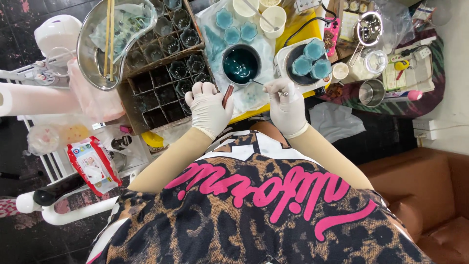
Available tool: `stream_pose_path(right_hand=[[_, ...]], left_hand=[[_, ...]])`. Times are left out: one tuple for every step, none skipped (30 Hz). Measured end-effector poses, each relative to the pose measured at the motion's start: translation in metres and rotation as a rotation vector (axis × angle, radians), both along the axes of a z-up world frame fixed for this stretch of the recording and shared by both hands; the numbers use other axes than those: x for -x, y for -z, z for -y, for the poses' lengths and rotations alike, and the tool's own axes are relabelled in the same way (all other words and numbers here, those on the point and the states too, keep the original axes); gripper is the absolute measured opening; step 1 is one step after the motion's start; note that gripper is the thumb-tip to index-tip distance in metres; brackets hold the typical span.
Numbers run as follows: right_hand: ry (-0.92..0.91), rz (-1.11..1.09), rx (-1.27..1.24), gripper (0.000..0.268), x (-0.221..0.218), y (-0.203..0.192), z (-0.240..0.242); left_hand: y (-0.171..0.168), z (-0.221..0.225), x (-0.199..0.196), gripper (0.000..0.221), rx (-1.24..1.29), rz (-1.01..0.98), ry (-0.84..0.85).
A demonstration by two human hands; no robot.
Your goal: Cleaning and preparing small decorative blue wax pieces using a cloth and a metal pick tool.
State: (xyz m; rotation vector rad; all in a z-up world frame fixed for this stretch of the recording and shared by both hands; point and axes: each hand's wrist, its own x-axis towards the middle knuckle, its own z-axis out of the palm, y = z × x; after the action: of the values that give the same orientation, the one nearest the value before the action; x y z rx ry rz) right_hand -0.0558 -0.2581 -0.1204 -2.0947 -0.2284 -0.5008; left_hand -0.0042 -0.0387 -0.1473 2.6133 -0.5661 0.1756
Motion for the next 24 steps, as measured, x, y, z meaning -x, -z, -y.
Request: stream_pose_path(right_hand=[[0.004, -0.001, 0.001, 0.02, 0.0, -0.002, -0.004], [0.021, -0.012, -0.008, 0.019, 0.0, -0.004, -0.008], [0.038, -0.022, -0.017, 0.018, -0.001, -0.007, -0.011], [0.042, -0.024, -0.014, 0.018, 0.0, -0.005, -0.013], [0.063, -0.059, -0.031, 0.017, 0.0, -0.003, -0.015], [0.08, -0.092, -0.049, 0.015, -0.002, -0.001, -0.018], [0.082, -0.091, -0.048, 0.015, -0.003, 0.003, -0.018], [0.08, -0.13, -0.127, 0.014, -0.004, 0.007, -0.019], [0.078, -0.169, -0.206, 0.013, -0.005, 0.011, -0.021], [0.075, -0.171, -0.207, 0.013, -0.007, 0.016, -0.022], [0.047, -0.183, -0.339, 0.014, -0.009, 0.02, -0.023], [0.017, -0.192, -0.471, 0.014, -0.013, 0.024, -0.023], [0.012, -0.19, -0.471, 0.014, -0.017, 0.023, -0.023], [-0.01, -0.168, -0.546, 0.015, -0.02, 0.021, -0.023], [-0.032, -0.146, -0.621, 0.015, -0.023, 0.02, -0.023], [-0.034, -0.146, -0.621, 0.015, -0.023, 0.016, -0.021], [-0.039, -0.127, -0.565, 0.015, -0.022, 0.011, -0.019], [-0.043, -0.107, -0.51, 0.016, -0.023, 0.007, -0.017], [-0.044, -0.106, -0.51, 0.016, -0.019, 0.003, -0.013], [-0.057, -0.078, -0.33, 0.017, -0.016, -0.001, -0.01], [-0.069, -0.05, -0.15, 0.019, -0.014, -0.006, -0.006], [-0.07, -0.048, -0.15, 0.019, -0.009, -0.001, -0.002], [-0.095, -0.017, 0.005, 0.021, -0.005, 0.004, 0.003], [-0.118, 0.014, 0.16, 0.023, 0.0, 0.008, 0.008]], left_hand=[[-0.001, 0.0, 0.001, 0.026, 0.001, -0.001, 0.004], [-0.001, 0.0, 0.003, 0.025, 0.0, 0.0, 0.014], [-0.002, 0.001, 0.004, 0.024, -0.002, 0.001, 0.023], [-0.002, 0.002, 0.005, 0.024, 0.001, 0.0, 0.028], [-0.002, 0.002, 0.006, 0.024, -0.004, 0.017, 0.029], [-0.002, 0.002, 0.007, 0.024, -0.01, 0.038, 0.029], [-0.002, 0.002, 0.007, 0.024, -0.009, 0.039, 0.031], [-0.002, 0.002, 0.007, 0.024, 0.002, 0.045, 0.033], [-0.002, 0.001, 0.008, 0.024, 0.013, 0.051, 0.035], [-0.003, 0.001, 0.009, 0.024, 0.012, 0.051, 0.032], [-0.004, 0.0, 0.01, 0.024, 0.009, 0.03, 0.03], [-0.005, 0.0, 0.009, 0.024, 0.008, 0.014, 0.027], [-0.005, -0.001, 0.008, 0.024, 0.007, 0.017, 0.023], [-0.004, -0.002, 0.008, 0.023, 0.012, 0.002, 0.026], [-0.004, -0.002, 0.008, 0.022, 0.017, -0.012, 0.029], [-0.003, -0.003, 0.009, 0.022, 0.017, -0.012, 0.028], [-0.003, -0.003, 0.009, 0.023, 0.017, -0.013, 0.024], [-0.002, -0.004, 0.009, 0.024, 0.016, -0.014, 0.022], [-0.002, -0.004, 0.01, 0.024, 0.016, -0.012, 0.022], [-0.002, -0.005, 0.009, 0.024, 0.028, -0.016, 0.02], [-0.002, -0.005, 0.009, 0.024, 0.041, -0.019, 0.019], [-0.002, -0.007, 0.008, 0.024, 0.041, -0.017, 0.018], [-0.003, -0.008, 0.008, 0.024, 0.046, -0.017, 0.024], [-0.004, -0.008, 0.007, 0.024, 0.052, -0.017, 0.03]])
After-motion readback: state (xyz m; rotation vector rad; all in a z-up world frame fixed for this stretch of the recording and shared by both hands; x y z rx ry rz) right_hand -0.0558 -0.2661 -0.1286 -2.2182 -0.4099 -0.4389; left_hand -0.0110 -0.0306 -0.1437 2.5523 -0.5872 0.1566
